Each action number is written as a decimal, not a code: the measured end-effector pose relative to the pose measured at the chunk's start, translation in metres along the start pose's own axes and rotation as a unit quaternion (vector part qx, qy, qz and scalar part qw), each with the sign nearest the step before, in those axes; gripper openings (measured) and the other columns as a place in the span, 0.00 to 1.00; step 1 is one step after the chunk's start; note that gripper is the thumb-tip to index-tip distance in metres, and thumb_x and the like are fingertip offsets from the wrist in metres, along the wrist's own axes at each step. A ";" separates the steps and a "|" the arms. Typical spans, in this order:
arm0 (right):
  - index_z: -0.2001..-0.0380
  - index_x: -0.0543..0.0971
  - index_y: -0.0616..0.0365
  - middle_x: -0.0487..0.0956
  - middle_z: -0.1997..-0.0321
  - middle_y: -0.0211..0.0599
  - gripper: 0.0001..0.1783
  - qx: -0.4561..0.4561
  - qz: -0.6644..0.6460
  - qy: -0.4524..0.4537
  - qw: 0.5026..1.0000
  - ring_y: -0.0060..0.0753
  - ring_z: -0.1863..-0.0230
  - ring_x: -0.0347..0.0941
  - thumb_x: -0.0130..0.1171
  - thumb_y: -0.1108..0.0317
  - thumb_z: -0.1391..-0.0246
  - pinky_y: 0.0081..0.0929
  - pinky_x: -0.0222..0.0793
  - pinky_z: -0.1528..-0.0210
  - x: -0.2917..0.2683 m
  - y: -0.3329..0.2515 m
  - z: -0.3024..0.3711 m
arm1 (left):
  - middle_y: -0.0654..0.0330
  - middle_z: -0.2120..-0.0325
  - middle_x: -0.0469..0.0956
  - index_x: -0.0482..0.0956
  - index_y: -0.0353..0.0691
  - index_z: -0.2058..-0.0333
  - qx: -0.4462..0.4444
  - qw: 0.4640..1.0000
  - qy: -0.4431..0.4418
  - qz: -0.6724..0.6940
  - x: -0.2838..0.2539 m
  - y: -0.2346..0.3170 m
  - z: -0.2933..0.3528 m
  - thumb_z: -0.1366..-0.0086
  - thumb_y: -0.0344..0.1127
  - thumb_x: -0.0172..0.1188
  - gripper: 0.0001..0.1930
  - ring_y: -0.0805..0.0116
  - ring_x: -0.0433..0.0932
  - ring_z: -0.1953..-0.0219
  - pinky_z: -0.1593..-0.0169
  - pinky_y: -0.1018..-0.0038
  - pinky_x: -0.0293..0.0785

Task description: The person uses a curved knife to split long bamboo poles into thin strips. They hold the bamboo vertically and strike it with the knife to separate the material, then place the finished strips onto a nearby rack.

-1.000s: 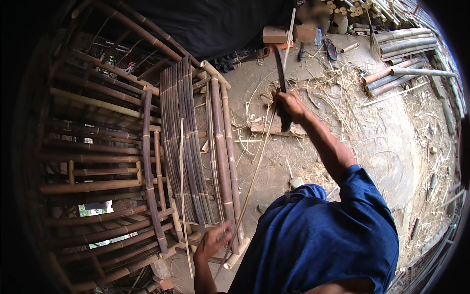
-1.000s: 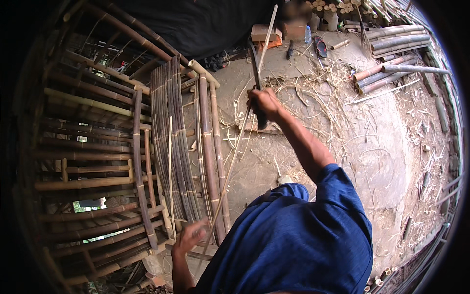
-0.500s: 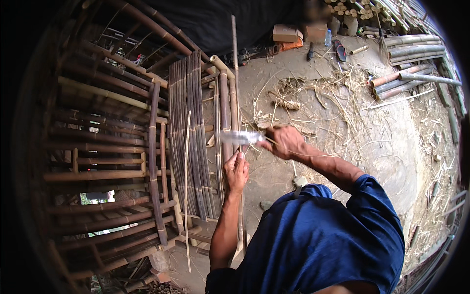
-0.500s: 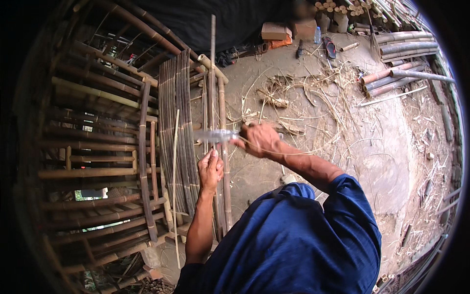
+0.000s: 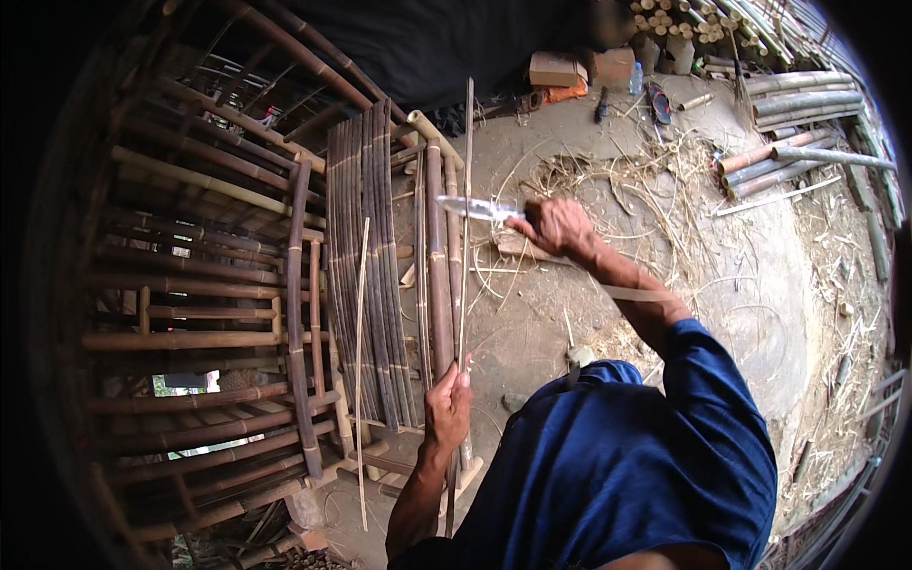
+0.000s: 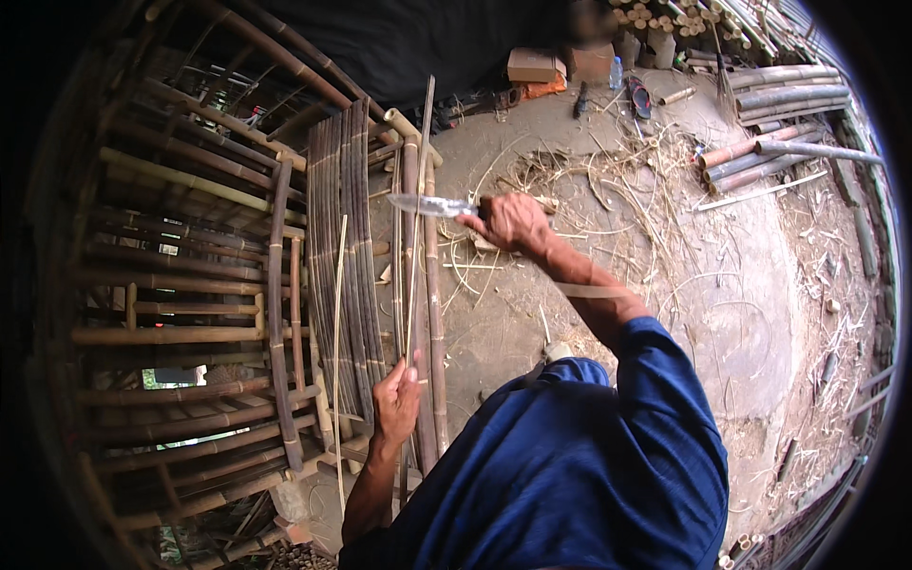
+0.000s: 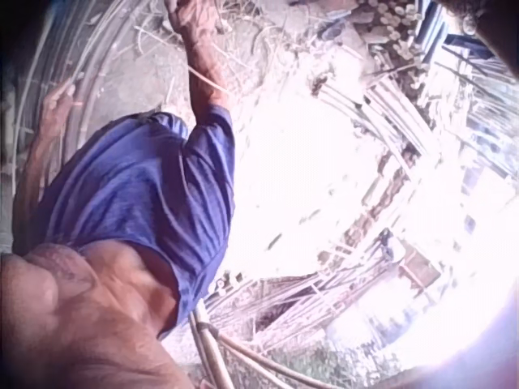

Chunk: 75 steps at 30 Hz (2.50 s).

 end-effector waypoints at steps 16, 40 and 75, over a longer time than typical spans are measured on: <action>0.72 0.79 0.55 0.74 0.85 0.39 0.37 0.017 0.075 -0.009 0.997 0.29 0.88 0.67 0.36 0.34 0.36 0.32 0.63 0.88 0.001 0.019 -0.008 | 0.63 0.84 0.64 0.73 0.34 0.45 -0.060 0.997 -0.019 -0.038 -0.011 -0.016 0.063 0.28 0.36 0.50 0.17 0.76 0.64 0.80 0.75 0.76 0.64; 0.76 0.81 0.61 0.73 0.84 0.29 0.16 0.240 -0.660 -0.102 0.705 0.22 0.84 0.64 0.63 0.58 0.46 0.27 0.58 0.82 0.121 -0.117 0.132 | 0.51 0.60 0.76 0.68 0.39 0.40 -0.112 0.991 -0.043 -0.057 0.014 -0.124 -0.007 0.27 0.54 0.44 0.27 0.61 0.76 0.59 0.57 0.70 0.72; 0.73 0.78 0.61 0.78 0.81 0.54 0.37 0.179 -0.104 -0.051 0.977 0.56 0.79 0.77 0.36 0.37 0.34 0.45 0.71 0.78 0.044 0.012 0.076 | 0.65 0.68 0.75 0.67 0.21 0.43 -0.079 0.995 -0.060 0.027 0.006 -0.019 0.029 0.35 0.32 0.61 0.26 0.81 0.69 0.67 0.64 0.82 0.68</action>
Point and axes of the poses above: each hand's wrist, its own z-axis away from the middle knuckle, its own x-axis out of the palm, y = z × x, the point moved 3 cm from there along -z, towards the middle knuckle
